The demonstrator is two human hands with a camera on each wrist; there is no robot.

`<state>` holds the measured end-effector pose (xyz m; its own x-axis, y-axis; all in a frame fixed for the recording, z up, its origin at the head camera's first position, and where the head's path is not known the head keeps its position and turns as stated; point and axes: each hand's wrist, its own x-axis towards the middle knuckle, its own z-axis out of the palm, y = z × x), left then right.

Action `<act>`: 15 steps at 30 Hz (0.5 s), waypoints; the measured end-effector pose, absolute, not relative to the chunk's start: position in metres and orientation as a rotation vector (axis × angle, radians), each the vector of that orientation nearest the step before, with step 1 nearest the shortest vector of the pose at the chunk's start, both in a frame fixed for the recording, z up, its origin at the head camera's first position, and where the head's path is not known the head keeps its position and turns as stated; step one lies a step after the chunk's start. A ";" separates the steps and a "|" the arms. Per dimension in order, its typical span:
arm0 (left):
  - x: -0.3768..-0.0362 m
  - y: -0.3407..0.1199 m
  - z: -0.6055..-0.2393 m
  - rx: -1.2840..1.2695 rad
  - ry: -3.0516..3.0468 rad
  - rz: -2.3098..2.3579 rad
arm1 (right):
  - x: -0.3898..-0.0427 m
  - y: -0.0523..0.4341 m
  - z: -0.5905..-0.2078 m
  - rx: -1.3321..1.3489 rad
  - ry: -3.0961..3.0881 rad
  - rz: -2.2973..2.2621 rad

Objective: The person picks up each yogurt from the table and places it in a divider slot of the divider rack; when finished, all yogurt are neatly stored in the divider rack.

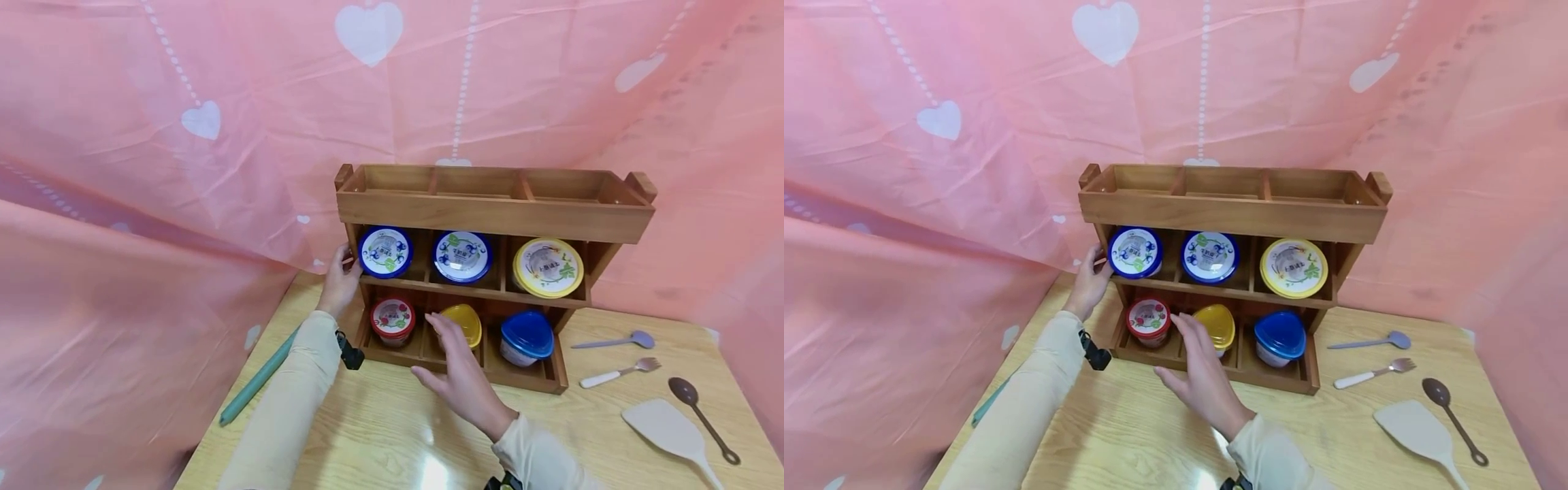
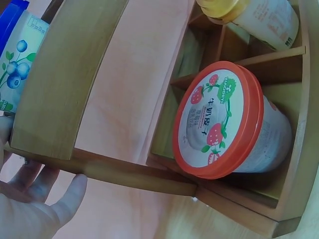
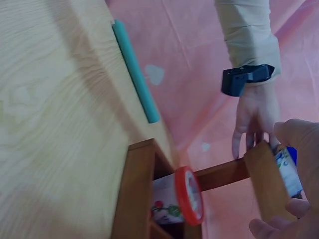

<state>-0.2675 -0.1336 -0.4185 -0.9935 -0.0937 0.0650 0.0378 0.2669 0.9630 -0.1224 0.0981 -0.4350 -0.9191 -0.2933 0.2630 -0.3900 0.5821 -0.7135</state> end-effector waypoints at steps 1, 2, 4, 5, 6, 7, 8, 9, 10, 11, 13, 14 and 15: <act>-0.267 -0.135 -0.418 0.054 -2.403 -1.844 | -0.121 0.099 -0.438 0.580 -2.690 1.254; -0.266 -0.136 -0.418 0.054 -2.396 -1.847 | -0.120 0.100 -0.440 0.577 -2.688 1.255; -0.266 -0.137 -0.418 0.062 -2.393 -1.856 | -0.118 0.102 -0.444 0.570 -2.687 1.250; -0.265 -0.138 -0.418 0.062 -2.388 -1.865 | -0.117 0.104 -0.445 0.566 -2.687 1.242; -0.265 -0.138 -0.419 0.068 -2.388 -1.877 | -0.117 0.105 -0.446 0.565 -2.681 1.244; -0.265 -0.139 -0.419 0.074 -2.386 -1.886 | -0.116 0.107 -0.447 0.565 -2.677 1.244; -0.264 -0.140 -0.420 0.084 -2.386 -1.894 | -0.116 0.109 -0.447 0.569 -2.670 1.249; -0.263 -0.142 -0.421 0.086 -2.375 -1.909 | -0.116 0.111 -0.447 0.570 -2.664 1.249; -0.261 -0.143 -0.422 0.089 -2.365 -1.922 | -0.115 0.113 -0.447 0.569 -2.659 1.247; -0.259 -0.144 -0.424 0.090 -2.350 -1.932 | -0.115 0.115 -0.447 0.567 -2.652 1.246; -0.251 -0.148 -0.429 0.089 -2.326 -1.945 | -0.113 0.120 -0.447 0.559 -2.645 1.246; -0.245 -0.149 -0.432 0.088 -2.311 -1.956 | -0.113 0.122 -0.447 0.555 -2.642 1.246; -0.238 -0.150 -0.435 0.089 -2.302 -1.961 | -0.112 0.125 -0.447 0.552 -2.642 1.242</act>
